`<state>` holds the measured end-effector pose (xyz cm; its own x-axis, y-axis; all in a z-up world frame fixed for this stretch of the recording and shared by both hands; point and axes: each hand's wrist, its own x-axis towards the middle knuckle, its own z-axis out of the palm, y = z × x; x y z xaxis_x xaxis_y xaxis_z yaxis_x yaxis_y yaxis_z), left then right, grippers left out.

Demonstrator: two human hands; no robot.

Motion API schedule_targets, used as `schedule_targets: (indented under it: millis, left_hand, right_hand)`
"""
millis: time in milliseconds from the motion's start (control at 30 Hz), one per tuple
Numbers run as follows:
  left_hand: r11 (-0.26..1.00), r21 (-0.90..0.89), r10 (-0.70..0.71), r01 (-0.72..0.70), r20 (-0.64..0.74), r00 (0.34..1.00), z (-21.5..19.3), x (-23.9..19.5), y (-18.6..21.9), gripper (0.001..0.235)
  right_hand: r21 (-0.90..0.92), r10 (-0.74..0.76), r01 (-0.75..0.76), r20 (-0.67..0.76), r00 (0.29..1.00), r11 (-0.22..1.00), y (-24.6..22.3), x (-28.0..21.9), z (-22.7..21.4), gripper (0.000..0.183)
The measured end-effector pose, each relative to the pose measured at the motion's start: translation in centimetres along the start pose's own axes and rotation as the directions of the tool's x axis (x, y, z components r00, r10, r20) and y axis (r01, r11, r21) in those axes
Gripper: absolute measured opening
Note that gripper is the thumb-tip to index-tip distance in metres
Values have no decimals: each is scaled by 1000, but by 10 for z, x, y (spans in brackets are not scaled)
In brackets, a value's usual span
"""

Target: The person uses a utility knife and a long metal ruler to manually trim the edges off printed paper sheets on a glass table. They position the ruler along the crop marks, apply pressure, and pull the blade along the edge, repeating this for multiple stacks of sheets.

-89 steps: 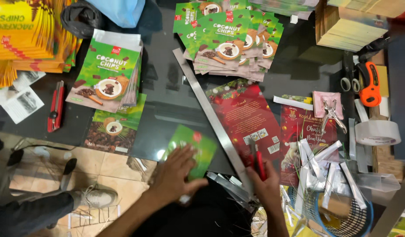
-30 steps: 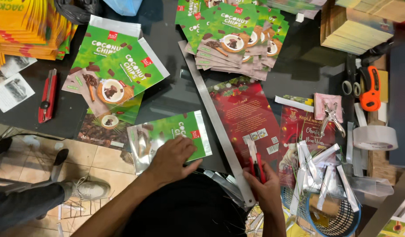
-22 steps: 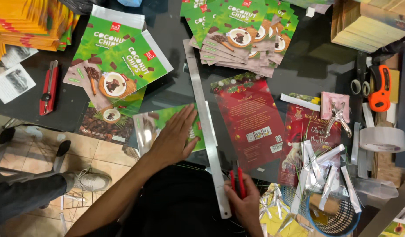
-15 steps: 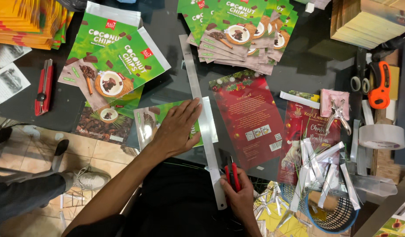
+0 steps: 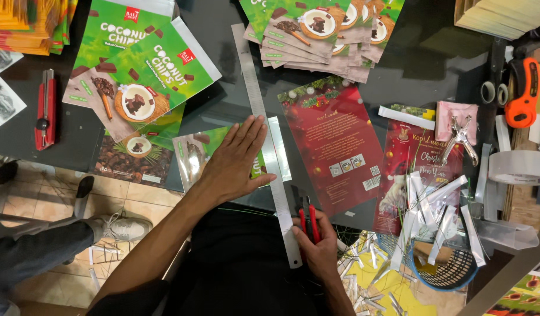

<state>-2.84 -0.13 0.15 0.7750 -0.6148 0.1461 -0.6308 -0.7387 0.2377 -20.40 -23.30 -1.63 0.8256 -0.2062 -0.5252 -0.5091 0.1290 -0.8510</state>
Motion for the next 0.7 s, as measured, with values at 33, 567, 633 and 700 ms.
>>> schedule_targets:
  millis: [33,567,633,700]
  left_hand:
    - [1000,-7,-1,1,-3,1000,1,0,0,104]
    - [997,-76,-19,16,-48,999,8,-1,-2,118]
    - [995,-100,-33,24,-84,996,9,0,0,117]
    - [992,-125,-44,29,-119,992,9,0,0,115]
  right_hand:
    - [16,10,-10,-5,1000,1000,0,-1,0,44]
    - [-586,-264,288,128,956,757,-105,17,23,52]
    - [-590,-425,484,249,870,646,-126,35,45,57]
    - [-564,-559,656,368,743,501,-139,55,66,61]
